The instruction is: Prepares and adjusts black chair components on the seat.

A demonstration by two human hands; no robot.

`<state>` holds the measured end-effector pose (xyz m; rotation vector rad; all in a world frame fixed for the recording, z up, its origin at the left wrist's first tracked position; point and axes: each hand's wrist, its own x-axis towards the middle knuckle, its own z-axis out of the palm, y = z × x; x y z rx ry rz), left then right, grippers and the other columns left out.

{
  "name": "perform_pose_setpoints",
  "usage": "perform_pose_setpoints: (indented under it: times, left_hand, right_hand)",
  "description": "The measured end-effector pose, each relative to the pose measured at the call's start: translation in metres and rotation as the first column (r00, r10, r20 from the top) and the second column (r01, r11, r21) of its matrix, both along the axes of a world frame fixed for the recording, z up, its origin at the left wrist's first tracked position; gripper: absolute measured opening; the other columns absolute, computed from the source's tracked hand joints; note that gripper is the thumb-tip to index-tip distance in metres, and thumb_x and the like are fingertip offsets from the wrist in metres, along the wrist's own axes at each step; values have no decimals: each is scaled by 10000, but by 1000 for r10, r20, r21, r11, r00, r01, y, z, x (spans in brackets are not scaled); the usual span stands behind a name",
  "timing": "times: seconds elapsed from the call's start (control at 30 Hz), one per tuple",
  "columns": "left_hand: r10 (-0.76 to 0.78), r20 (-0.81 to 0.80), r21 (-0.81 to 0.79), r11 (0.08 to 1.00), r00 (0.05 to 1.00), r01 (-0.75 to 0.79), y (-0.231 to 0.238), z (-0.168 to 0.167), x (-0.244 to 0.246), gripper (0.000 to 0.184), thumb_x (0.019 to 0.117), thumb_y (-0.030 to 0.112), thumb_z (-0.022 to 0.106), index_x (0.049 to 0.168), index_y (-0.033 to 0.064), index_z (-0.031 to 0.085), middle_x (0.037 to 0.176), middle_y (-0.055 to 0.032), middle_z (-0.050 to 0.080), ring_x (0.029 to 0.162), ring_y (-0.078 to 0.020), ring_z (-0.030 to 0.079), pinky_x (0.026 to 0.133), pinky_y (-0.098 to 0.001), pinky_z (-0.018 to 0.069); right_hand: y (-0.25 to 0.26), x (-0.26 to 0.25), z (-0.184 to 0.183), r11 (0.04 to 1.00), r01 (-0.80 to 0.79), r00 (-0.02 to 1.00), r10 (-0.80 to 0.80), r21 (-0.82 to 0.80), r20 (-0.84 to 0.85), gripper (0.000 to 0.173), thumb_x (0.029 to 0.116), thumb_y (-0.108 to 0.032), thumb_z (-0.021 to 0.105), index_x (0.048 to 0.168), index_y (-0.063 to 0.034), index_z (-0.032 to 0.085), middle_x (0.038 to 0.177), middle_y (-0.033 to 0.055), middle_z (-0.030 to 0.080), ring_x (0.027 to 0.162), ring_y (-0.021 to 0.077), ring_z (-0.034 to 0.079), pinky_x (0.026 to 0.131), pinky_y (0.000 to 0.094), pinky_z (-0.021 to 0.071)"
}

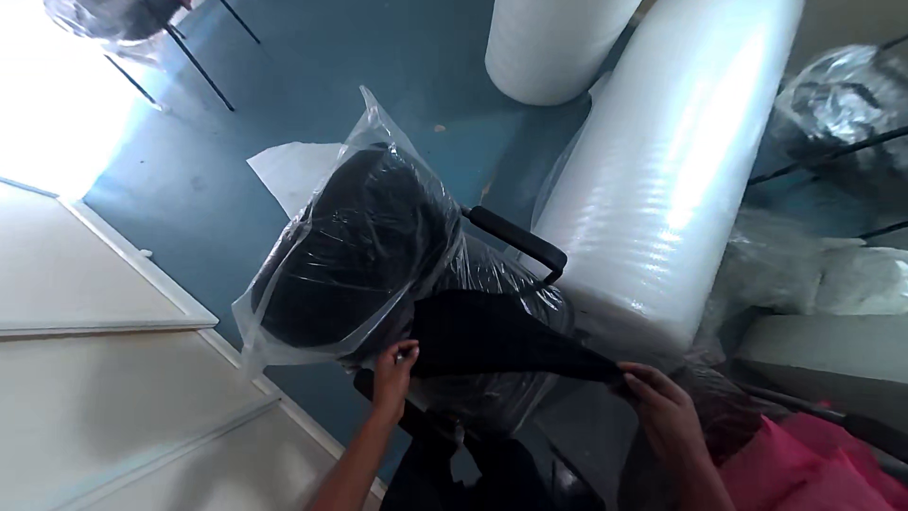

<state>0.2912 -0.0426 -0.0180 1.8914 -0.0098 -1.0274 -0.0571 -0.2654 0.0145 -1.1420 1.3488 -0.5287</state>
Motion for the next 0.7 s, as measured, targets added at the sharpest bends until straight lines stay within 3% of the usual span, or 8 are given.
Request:
perform_pose_setpoints:
  times: [0.13, 0.27, 0.4, 0.43, 0.5, 0.57, 0.63, 0.7]
  left_hand:
    - [-298, -81, 278, 910, 951, 309, 21, -62, -7, 309, 990, 87, 661, 1292, 25, 653, 1276, -203, 660, 1145, -312, 653, 982, -477, 535]
    - [-538, -233, 449, 680, 810, 580, -5, -103, -5, 317, 1004, 91, 636, 1316, 34, 632, 1256, -208, 669, 1158, -338, 655, 1014, -514, 514]
    - [-664, -431, 490, 396, 611, 777, -34, -126, 6, 324, 1037, 206, 597, 1297, 17, 636, 1282, -216, 654, 1224, -357, 620, 1051, -549, 475]
    - [-673, -394, 528, 392, 627, 753, -39, -131, 10, 310, 1042, 196, 578, 1283, 12, 643, 1285, -227, 652, 1225, -370, 620, 1046, -564, 475]
    - [-677, -202, 612, 477, 708, 631, -48, -143, 17, 294, 1040, 135, 566, 1295, 1, 626, 1315, -246, 628, 1235, -398, 615, 1046, -574, 487]
    - [-665, -13, 656, 558, 747, 508, -54, -160, 23, 368, 1024, 76, 577, 1388, 17, 577, 1433, -247, 539, 1289, -415, 571, 1070, -566, 478]
    - [-695, 71, 689, 554, 716, 468, -55, -182, 31, 421, 1003, 63, 604, 1422, 35, 565, 1490, -236, 489, 1325, -428, 534, 1083, -574, 468]
    - [-738, 83, 714, 513, 670, 477, -52, -195, 37, 339, 987, 59, 634, 1321, 3, 629, 1456, -240, 512, 1326, -438, 519, 1085, -577, 461]
  right_hand:
    - [28, -7, -88, 976, -48, 983, 83, 213, -161, 222, 1015, 16, 527, 1209, 64, 624, 1043, 165, 702, 814, 202, 715, 736, 356, 623]
    - [47, -10, -165, 933, -49, 940, 164, 357, -299, 298, 1022, 13, 547, 1317, 47, 571, 1045, 198, 696, 792, 219, 721, 704, 364, 615]
    - [49, -18, -195, 915, -28, 930, 172, 402, -326, 314, 1033, 5, 541, 1345, 41, 554, 1021, 194, 699, 771, 209, 720, 689, 351, 613]
    - [47, -19, -198, 915, -21, 932, 164, 403, -323, 303, 1033, 8, 542, 1333, 44, 564, 1003, 188, 702, 763, 203, 720, 686, 345, 615]
    - [43, -22, -202, 919, -13, 940, 145, 393, -309, 283, 1029, 17, 539, 1308, 50, 575, 970, 179, 707, 742, 192, 718, 671, 331, 614]
    - [38, -26, -205, 920, -22, 943, 148, 390, -297, 274, 1030, 14, 540, 1298, 50, 580, 964, 172, 710, 739, 189, 721, 670, 328, 617]
    - [33, -26, -207, 919, -28, 941, 157, 394, -299, 270, 1028, 11, 545, 1292, 50, 586, 979, 171, 712, 754, 189, 723, 683, 330, 619]
    - [28, -27, -208, 916, -33, 940, 164, 399, -298, 265, 1031, 7, 540, 1289, 53, 583, 996, 171, 710, 772, 191, 725, 699, 331, 622]
